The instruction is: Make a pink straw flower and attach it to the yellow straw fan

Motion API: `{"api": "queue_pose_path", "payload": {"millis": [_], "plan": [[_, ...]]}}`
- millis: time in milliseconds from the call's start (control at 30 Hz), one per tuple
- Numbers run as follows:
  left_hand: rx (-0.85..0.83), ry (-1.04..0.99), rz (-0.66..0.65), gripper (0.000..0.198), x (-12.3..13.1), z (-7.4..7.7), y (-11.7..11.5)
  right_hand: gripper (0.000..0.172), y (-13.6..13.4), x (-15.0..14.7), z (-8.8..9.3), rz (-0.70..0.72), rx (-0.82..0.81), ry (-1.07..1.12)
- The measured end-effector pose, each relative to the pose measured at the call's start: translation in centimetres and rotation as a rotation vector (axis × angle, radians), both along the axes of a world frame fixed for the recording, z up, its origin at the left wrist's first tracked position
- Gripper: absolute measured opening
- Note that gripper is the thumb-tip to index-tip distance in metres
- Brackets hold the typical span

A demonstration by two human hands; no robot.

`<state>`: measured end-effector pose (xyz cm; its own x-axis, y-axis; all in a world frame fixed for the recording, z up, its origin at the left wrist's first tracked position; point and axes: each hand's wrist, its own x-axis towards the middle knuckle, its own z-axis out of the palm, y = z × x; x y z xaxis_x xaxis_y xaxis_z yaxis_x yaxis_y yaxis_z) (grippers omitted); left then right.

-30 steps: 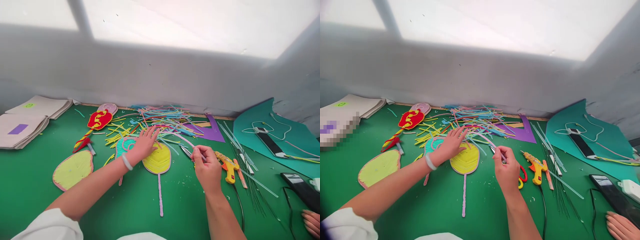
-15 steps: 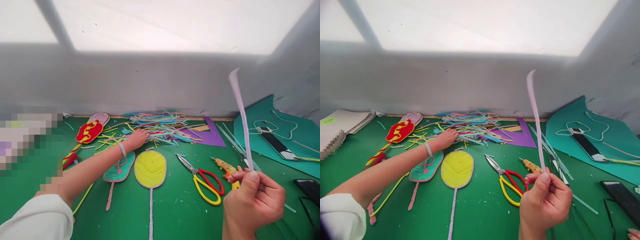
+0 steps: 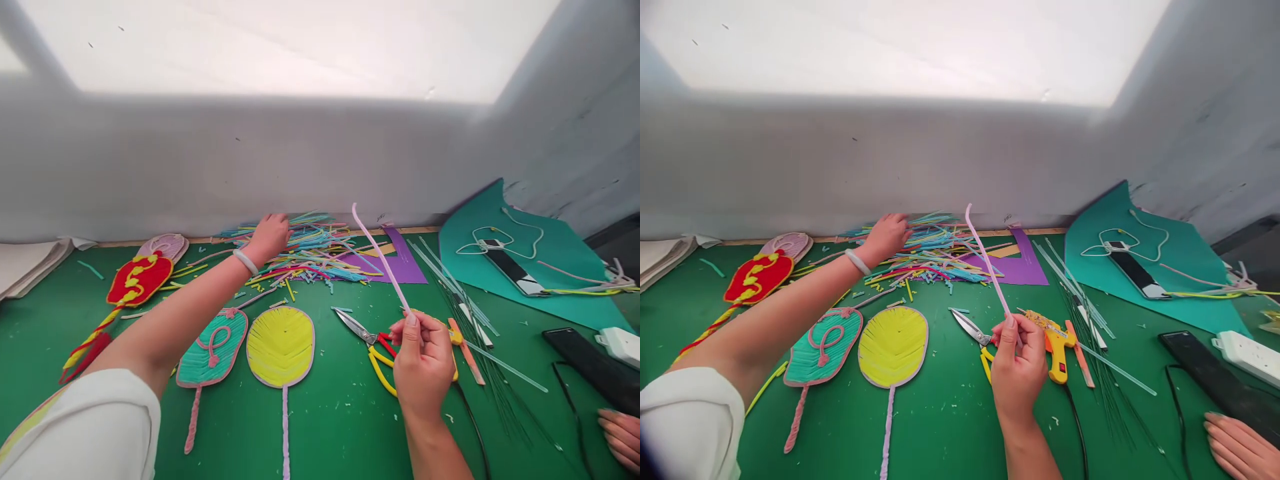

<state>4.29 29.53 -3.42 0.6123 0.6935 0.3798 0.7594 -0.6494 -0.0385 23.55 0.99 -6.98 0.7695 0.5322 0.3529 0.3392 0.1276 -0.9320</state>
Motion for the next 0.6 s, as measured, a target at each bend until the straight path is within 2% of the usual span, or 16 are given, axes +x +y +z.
{"api": "queue_pose_path", "payload": {"millis": [100,167,233,333,400,433,467,500,600], "plan": [[-0.041,-0.047,-0.007,0.031,-1.0,-0.6,-3.6,0.035,-0.1,-0.4,-0.4,0.009,-0.043,-0.021],[-0.061,-0.095,0.001,0.027,-2.5,-0.6,-6.3,0.035,-0.4,-0.8,-0.6,0.035,-0.081,-0.036],[-0.081,-0.168,0.024,0.033,-4.2,-0.5,-9.6,0.033,-0.7,-1.4,-0.7,0.087,-0.116,-0.055],[-0.409,-0.523,0.092,0.024,-6.1,-1.0,-15.9,0.029,-1.3,-2.6,-0.7,0.187,-0.143,-0.084],[-0.739,-0.611,0.046,0.025,-6.6,-1.8,-20.8,0.027,-1.6,-3.7,-0.7,0.265,-0.166,-0.109],[-0.824,-0.639,0.019,0.026,-6.7,-2.3,-23.1,0.025,-1.7,-4.2,-0.8,0.305,-0.184,-0.128],[-0.838,-0.646,-0.004,0.024,-6.6,-2.9,-25.2,0.024,-1.7,-4.8,-0.9,0.341,-0.208,-0.152],[-0.780,-0.629,-0.018,0.021,-6.5,-3.5,-27.0,0.024,-1.7,-5.4,-1.1,0.371,-0.236,-0.178],[-0.507,-0.443,-0.086,0.025,-6.1,-5.1,-30.3,0.024,-1.5,-6.9,-2.3,0.452,-0.336,-0.273]]}}
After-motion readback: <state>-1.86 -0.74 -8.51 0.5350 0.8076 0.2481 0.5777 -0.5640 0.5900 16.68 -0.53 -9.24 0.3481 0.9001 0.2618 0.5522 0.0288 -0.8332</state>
